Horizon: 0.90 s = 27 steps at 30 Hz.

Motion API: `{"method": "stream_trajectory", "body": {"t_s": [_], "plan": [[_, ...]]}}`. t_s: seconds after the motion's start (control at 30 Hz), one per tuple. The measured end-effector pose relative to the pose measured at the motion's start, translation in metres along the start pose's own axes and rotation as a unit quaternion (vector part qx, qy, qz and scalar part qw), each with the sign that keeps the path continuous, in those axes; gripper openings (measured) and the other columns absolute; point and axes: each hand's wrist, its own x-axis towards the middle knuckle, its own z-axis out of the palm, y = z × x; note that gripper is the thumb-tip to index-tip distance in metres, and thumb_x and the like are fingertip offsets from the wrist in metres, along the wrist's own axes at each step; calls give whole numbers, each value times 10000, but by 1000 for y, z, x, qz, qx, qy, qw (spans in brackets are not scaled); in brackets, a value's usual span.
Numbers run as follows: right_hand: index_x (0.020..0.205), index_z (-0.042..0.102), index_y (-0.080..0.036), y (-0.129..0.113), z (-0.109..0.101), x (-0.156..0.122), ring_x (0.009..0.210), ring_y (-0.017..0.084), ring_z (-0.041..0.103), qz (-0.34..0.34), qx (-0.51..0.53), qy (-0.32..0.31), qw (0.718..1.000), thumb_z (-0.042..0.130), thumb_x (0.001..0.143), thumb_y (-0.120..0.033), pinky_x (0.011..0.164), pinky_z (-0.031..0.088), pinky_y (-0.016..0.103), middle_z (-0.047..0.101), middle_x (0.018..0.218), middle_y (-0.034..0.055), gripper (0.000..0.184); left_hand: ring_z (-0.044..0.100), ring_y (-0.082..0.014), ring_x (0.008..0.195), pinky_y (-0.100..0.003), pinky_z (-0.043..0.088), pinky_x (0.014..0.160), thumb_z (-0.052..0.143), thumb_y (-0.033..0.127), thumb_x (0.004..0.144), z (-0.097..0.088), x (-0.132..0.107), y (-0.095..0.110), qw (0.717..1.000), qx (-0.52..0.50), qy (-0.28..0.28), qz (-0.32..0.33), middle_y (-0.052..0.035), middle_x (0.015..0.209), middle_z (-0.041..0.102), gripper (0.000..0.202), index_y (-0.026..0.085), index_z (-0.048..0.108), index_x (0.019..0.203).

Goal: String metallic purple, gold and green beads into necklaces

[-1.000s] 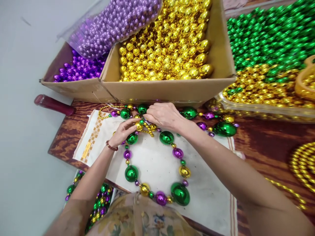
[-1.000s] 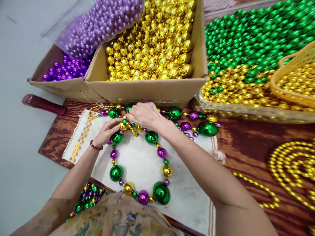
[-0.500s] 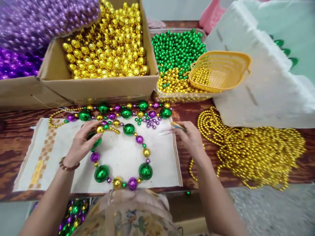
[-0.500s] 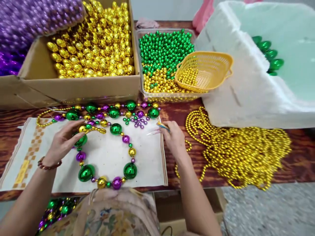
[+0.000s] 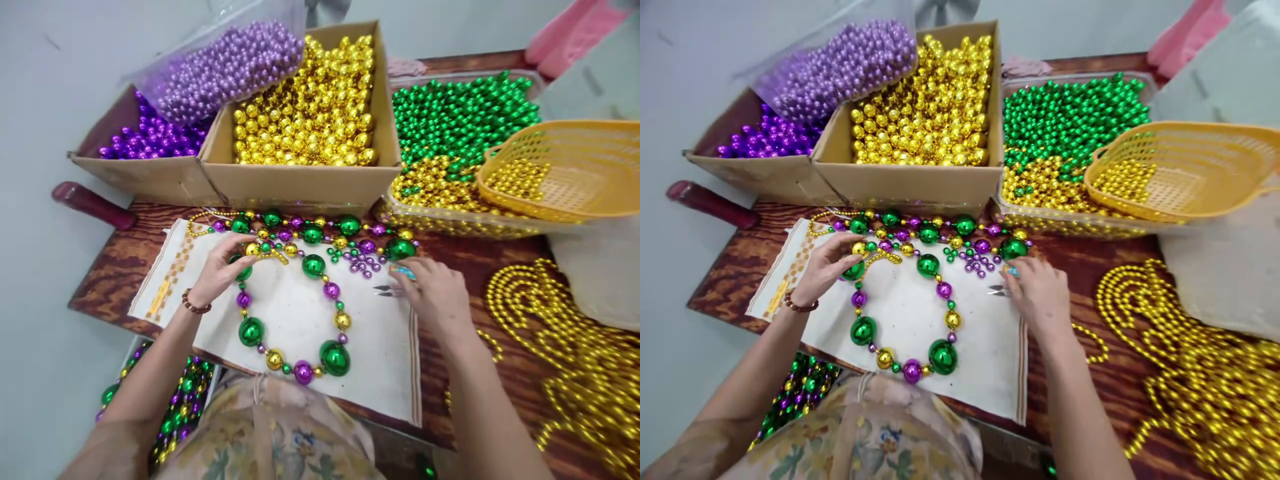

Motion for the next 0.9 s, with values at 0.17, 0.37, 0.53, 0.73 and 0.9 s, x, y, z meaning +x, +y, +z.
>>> {"method": "stream_trajectory", "body": {"t_s": [0.17, 0.37, 0.53, 0.73, 0.9], "plan": [[1259, 610, -260, -109, 9, 48, 1183, 292, 588, -152, 253, -70, 953, 558, 946, -383, 990, 486, 449, 632, 1264, 98, 340, 602, -191, 1015, -328, 494, 885, 701, 302, 858, -8, 3, 15, 998, 0, 20, 65, -82, 1115, 646, 318, 231, 681, 1167], [1199, 634, -200, -203, 46, 103, 1236, 301, 550, -226, 366, -191, 882, 684, 833, -313, 1048, 445, 458, 602, 1301, 107, 386, 618, -184, 1031, -314, 519, 902, 720, 292, 843, -36, -8, 37, 990, -40, 78, 106, -80, 1125, 637, 319, 225, 688, 1153], [832, 647, -184, -222, 0, 109, 802, 189, 671, -171, 509, -237, 809, 559, 920, -373, 787, 537, 349, 702, 803, 26, 226, 650, -163, 1014, -292, 552, 904, 739, 303, 832, -72, -27, 35, 969, -87, 192, 126, -55, 1146, 664, 343, 240, 675, 1163], [766, 581, -183, -260, -151, 108, 604, 89, 645, -182, 564, -142, 793, 581, 956, -231, 621, 551, 238, 661, 675, -28, 195, 672, -163, 1003, -298, 568, 907, 733, 356, 841, -87, -23, 28, 951, -125, 227, 167, -52, 1147, 681, 391, 241, 638, 1203], [751, 594, -117, -314, -248, 124, 455, 41, 565, -225, 501, -40, 834, 511, 976, -122, 426, 384, 159, 575, 566, -62, 240, 641, -193, 1127, -338, 524, 991, 688, 410, 871, -74, -13, 35, 957, -116, 186, 190, -81, 1284, 623, 495, 263, 549, 1322]]}}
